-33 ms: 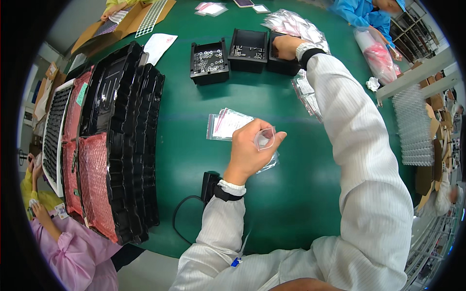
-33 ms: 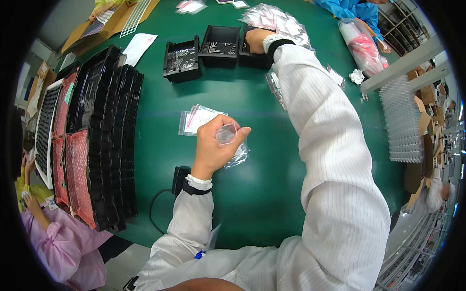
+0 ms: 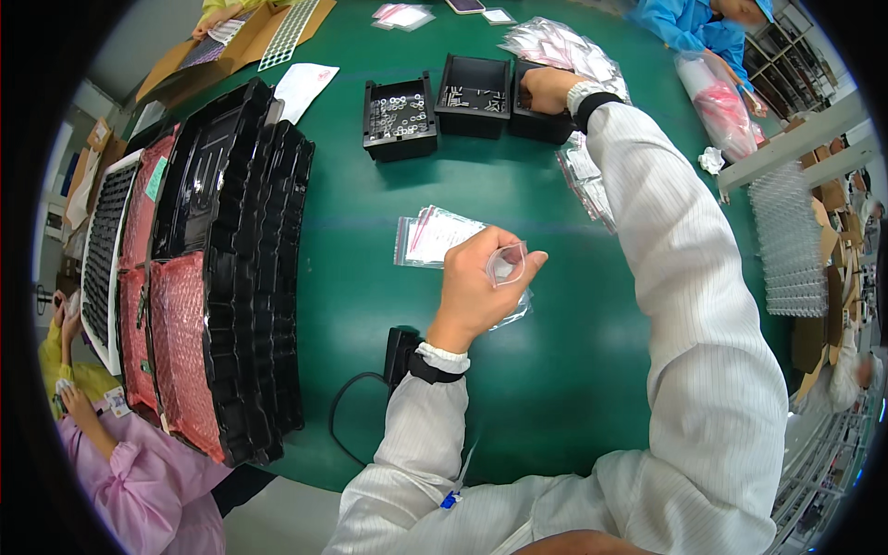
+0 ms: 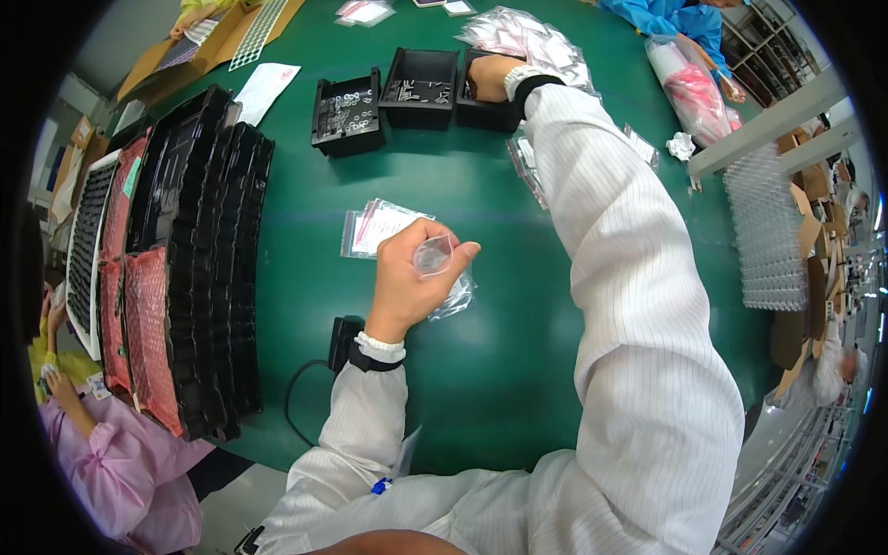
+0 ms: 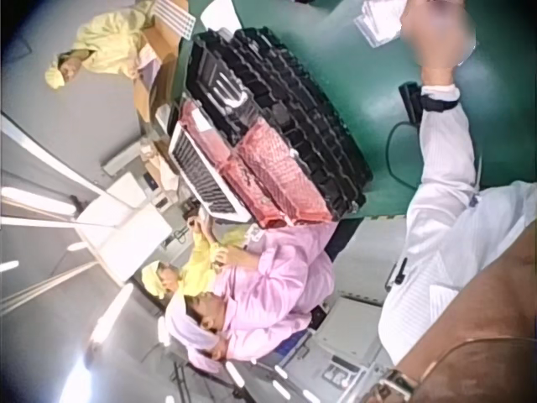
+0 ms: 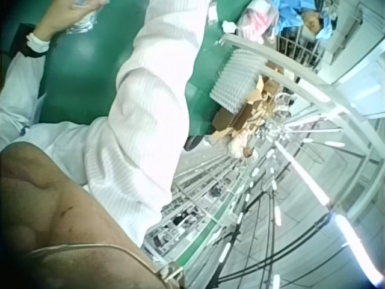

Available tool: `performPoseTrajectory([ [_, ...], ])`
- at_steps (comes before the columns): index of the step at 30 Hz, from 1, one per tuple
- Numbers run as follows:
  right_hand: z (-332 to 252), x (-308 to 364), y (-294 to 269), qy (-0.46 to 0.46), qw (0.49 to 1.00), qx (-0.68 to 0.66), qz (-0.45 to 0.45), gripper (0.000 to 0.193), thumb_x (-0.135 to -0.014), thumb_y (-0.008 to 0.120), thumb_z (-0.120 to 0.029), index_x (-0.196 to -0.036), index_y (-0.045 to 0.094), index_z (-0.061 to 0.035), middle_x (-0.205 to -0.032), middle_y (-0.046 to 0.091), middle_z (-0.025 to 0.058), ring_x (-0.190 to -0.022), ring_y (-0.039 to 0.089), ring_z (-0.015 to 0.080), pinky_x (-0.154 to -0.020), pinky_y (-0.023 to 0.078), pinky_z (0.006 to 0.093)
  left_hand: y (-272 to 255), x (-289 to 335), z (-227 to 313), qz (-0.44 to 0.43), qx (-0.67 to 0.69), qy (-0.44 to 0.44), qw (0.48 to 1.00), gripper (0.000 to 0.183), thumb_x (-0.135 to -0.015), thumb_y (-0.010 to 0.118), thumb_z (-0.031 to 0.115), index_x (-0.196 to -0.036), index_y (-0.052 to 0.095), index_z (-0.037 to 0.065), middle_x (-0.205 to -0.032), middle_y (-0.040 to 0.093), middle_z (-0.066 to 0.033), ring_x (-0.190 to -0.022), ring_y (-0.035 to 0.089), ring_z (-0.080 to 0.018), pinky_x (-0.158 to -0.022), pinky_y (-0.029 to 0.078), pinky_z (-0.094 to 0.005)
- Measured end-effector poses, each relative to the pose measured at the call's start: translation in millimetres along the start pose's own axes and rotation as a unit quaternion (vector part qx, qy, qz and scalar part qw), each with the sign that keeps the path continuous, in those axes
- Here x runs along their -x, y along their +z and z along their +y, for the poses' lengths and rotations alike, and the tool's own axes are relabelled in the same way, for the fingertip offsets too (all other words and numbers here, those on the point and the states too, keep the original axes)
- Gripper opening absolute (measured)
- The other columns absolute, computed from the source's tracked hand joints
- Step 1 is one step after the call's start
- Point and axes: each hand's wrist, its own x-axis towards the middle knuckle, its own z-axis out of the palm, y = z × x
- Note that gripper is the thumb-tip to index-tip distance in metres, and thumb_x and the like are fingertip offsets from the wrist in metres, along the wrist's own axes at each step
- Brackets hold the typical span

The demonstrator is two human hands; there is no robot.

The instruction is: Counting small metal rings and placing them into small plastic zip bags.

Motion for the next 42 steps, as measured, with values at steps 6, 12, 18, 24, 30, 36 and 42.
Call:
performPoseTrajectory([
  [6,3,8,1,0.015,0.997,-0.074,0.033,0.022,-0.077,0.078,-0.006,-0.098,0.080,-0.0037,-0.096,0.079,0.0165,-0.093,0.076,0.0293,-0.085,0.059,0.0399,0,1,-2,0.002,-0.012,0.010,1.000,0.027,-0.087,0.088,0.018,-0.085,0.065,0.004,-0.075,0.070,-0.0046,-0.068,0.066,-0.0144,-0.066,0.052,-0.0290],
  [12,13,25,0,0.136,0.911,-0.372,0.111,0.017,-0.086,0.073,0.005,-0.102,0.075,0.0118,-0.094,0.077,0.0182,-0.084,0.079,0.0196,-0.073,0.065,0.0277,1,1,-3,-0.001,-0.009,0.008,1.000,0.026,-0.087,0.088,0.018,-0.085,0.066,0.004,-0.075,0.070,-0.0046,-0.067,0.066,-0.0139,-0.064,0.052,-0.0285],
  [18,7,41,11,0.128,0.717,-0.672,0.136,0.023,-0.096,0.056,0.011,-0.117,0.063,0.0164,-0.106,0.071,0.0176,-0.090,0.073,0.0245,-0.079,0.066,0.0312,-3,3,-3,-0.001,-0.004,-0.009,1.000,0.024,-0.087,0.087,0.015,-0.085,0.066,0.004,-0.076,0.070,-0.0034,-0.068,0.065,-0.0118,-0.065,0.052,-0.0276],
  [24,2,62,14,0.129,0.503,-0.839,0.161,0.020,-0.103,0.058,0.002,-0.120,0.060,0.0115,-0.116,0.063,0.0195,-0.100,0.068,0.0254,-0.089,0.065,0.0332,-2,3,-5,-0.013,-0.013,-0.020,1.000,0.022,-0.087,0.087,0.013,-0.086,0.067,0.003,-0.077,0.070,-0.0020,-0.070,0.064,-0.0099,-0.068,0.053,-0.0266],
  [30,10,67,15,0.092,0.511,-0.840,0.159,0.029,-0.110,0.059,-0.017,-0.118,0.059,0.0106,-0.115,0.062,0.0183,-0.106,0.066,0.0266,-0.096,0.063,0.0354,-1,2,-2,-0.010,-0.017,-0.030,0.999,0.023,-0.087,0.087,0.014,-0.086,0.067,0.003,-0.078,0.070,-0.0010,-0.071,0.063,-0.0090,-0.069,0.052,-0.0263],
  [36,11,75,13,0.087,0.516,-0.837,0.161,0.030,-0.110,0.060,-0.018,-0.119,0.058,0.0105,-0.113,0.062,0.0167,-0.106,0.066,0.0261,-0.097,0.063,0.0361,-2,3,-2,-0.010,-0.021,-0.030,0.999,0.023,-0.087,0.087,0.013,-0.087,0.067,0.003,-0.078,0.069,-0.0008,-0.072,0.062,-0.0086,-0.069,0.052,-0.0262],
  [42,4,79,11,0.088,0.523,-0.825,0.194,0.020,-0.104,0.064,-0.004,-0.116,0.062,0.0118,-0.112,0.065,0.0161,-0.104,0.068,0.0244,-0.096,0.064,0.0350,-3,3,-3,-0.007,-0.016,-0.026,1.000,0.023,-0.087,0.087,0.013,-0.087,0.066,0.003,-0.079,0.069,0.0000,-0.073,0.062,-0.0077,-0.069,0.052,-0.0255],
])
